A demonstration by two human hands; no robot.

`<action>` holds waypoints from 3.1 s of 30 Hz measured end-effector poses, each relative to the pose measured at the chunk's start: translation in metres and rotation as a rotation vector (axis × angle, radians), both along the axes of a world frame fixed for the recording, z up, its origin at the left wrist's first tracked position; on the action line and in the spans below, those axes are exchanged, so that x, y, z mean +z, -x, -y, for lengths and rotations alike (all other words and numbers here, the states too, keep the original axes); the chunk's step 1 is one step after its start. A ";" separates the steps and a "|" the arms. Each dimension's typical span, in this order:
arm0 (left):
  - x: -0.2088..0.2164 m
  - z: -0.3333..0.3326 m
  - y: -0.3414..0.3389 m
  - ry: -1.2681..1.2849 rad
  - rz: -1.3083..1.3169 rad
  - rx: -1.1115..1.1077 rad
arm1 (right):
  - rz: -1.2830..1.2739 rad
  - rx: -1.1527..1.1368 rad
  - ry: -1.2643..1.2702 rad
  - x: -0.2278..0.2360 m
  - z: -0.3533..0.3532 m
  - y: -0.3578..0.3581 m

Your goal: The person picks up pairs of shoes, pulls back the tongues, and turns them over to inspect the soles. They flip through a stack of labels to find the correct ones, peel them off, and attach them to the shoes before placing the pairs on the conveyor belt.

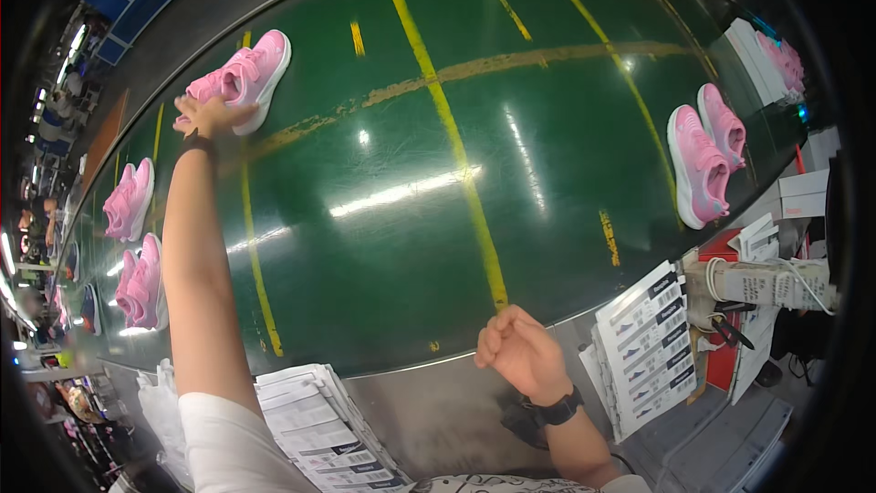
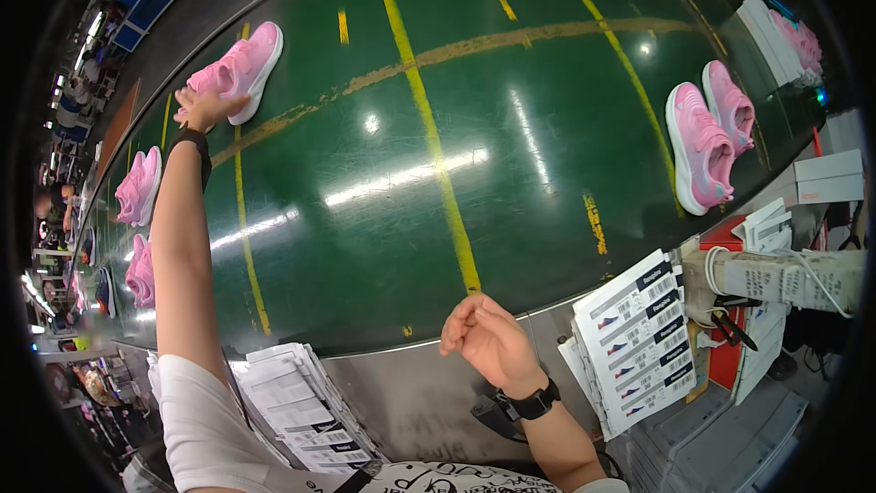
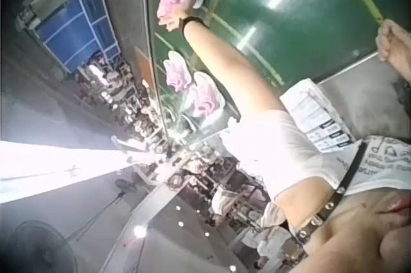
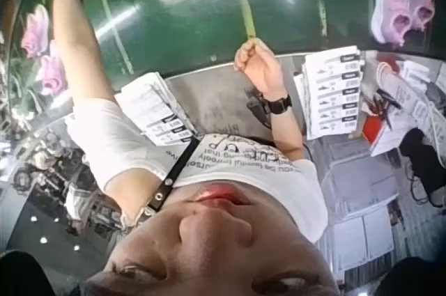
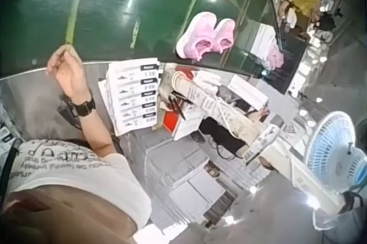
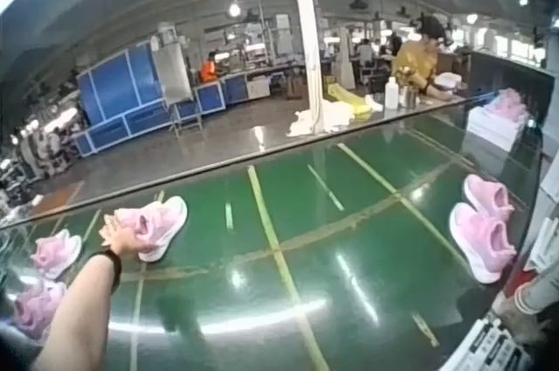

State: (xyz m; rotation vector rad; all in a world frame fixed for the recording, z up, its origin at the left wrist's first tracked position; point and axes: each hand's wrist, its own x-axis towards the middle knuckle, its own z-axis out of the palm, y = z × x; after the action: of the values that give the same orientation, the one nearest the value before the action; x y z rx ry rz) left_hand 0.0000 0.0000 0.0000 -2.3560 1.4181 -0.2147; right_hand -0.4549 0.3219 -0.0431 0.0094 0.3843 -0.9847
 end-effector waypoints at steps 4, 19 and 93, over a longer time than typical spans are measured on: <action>0.011 0.044 -0.067 0.118 -0.430 0.079 | -0.060 -0.002 0.066 -0.007 0.017 0.002; 0.141 -0.286 0.139 0.078 -1.264 -0.103 | -0.981 0.136 0.608 0.081 -0.014 -0.010; 0.108 -0.445 0.259 0.080 -1.186 -0.416 | -1.679 0.335 1.190 0.125 -0.091 0.034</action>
State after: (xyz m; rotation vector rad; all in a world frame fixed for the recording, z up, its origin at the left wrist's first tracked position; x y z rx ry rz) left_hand -0.2595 0.4448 0.1075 -2.2267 2.3860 1.2291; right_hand -0.4894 0.4131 0.0817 -1.9846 1.1825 -0.5389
